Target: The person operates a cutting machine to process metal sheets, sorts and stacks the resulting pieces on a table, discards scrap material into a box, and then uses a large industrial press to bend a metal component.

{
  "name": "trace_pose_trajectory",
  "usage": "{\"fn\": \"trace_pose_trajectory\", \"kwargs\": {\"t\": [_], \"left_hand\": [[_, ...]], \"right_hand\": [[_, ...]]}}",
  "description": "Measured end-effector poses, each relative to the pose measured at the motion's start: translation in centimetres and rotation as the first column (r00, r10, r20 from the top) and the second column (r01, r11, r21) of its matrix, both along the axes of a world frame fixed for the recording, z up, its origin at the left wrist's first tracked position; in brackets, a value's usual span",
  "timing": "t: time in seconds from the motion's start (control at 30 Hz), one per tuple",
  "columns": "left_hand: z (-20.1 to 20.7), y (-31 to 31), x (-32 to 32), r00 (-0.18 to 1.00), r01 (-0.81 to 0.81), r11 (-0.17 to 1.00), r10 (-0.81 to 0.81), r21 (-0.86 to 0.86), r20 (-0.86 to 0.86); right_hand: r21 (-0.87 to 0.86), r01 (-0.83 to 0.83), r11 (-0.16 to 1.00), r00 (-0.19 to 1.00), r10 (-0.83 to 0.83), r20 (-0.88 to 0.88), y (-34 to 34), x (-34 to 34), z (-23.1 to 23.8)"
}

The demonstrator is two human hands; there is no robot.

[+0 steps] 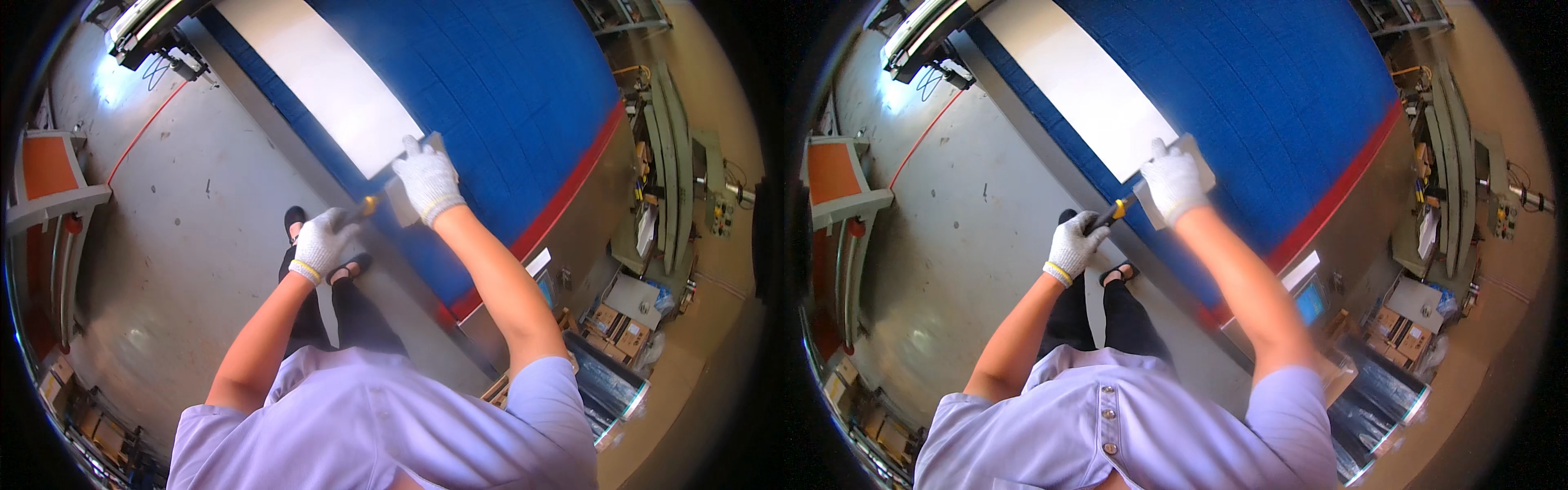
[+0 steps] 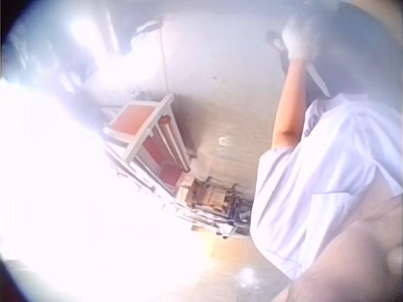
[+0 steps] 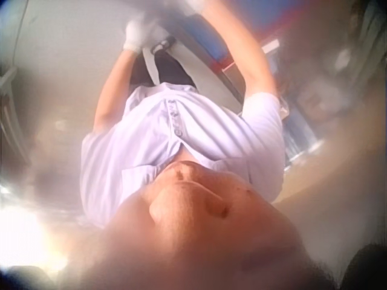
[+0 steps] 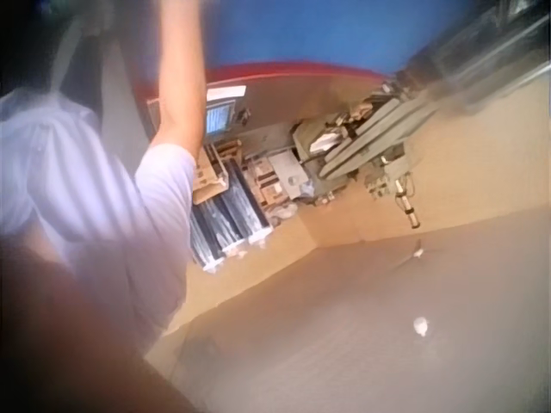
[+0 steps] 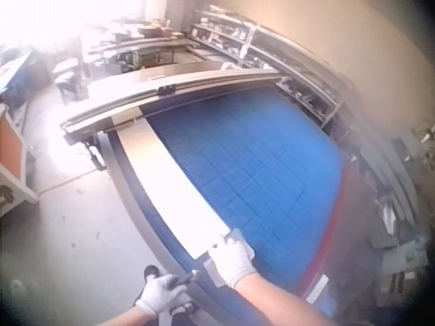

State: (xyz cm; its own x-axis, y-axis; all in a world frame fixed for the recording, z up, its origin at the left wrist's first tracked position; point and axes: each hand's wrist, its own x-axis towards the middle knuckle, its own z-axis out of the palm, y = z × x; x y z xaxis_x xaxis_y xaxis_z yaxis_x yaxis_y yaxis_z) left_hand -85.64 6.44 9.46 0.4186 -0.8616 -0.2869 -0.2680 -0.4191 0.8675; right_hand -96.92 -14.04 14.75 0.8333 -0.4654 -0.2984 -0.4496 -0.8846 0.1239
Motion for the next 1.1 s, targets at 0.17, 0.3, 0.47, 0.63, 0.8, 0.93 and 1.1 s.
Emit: {"fn": "trace_pose_trajectory", "kwargs": {"t": [0.17,0.3,0.47,0.63,0.8,0.93,1.1], "left_hand": [[0.3,-3.0,6.6,0.778,-0.410,0.880,0.475,0.241,-0.411],[0.4,-3.5,9.6,0.943,-0.080,0.983,0.128,0.165,-0.306],[0.3,-5.2,17.0,0.773,-0.412,0.879,0.477,0.242,-0.417],[-0.1,-6.5,20.4,0.938,-0.088,0.984,0.134,0.154,-0.321],[-0.8,-8.0,26.3,0.729,-0.405,0.883,0.468,0.237,-0.500],[-3.2,-9.6,27.9,0.868,-0.396,0.907,0.420,0.140,-0.264],[-0.7,-9.5,33.2,0.853,-0.437,0.893,0.449,0.105,-0.267]], "right_hand": [[0.114,-0.027,0.993,0.998,0.021,0.056,-1.8,4.5,1.2],[-0.020,-0.032,0.999,0.997,0.033,0.064,-2.7,10.2,0.1],[0.078,-0.014,0.997,1.000,0.013,0.009,-4.4,15.5,2.4],[-0.043,-0.094,0.995,0.986,0.099,0.134,-6.6,21.5,-0.9],[-0.129,-0.344,0.930,0.924,0.360,0.132,-8.6,27.1,1.4],[-0.058,-0.321,0.945,0.930,0.327,0.171,-11.7,31.9,-1.4],[-0.076,-0.399,0.914,0.916,0.401,0.016,-13.0,36.6,0.5]]}}
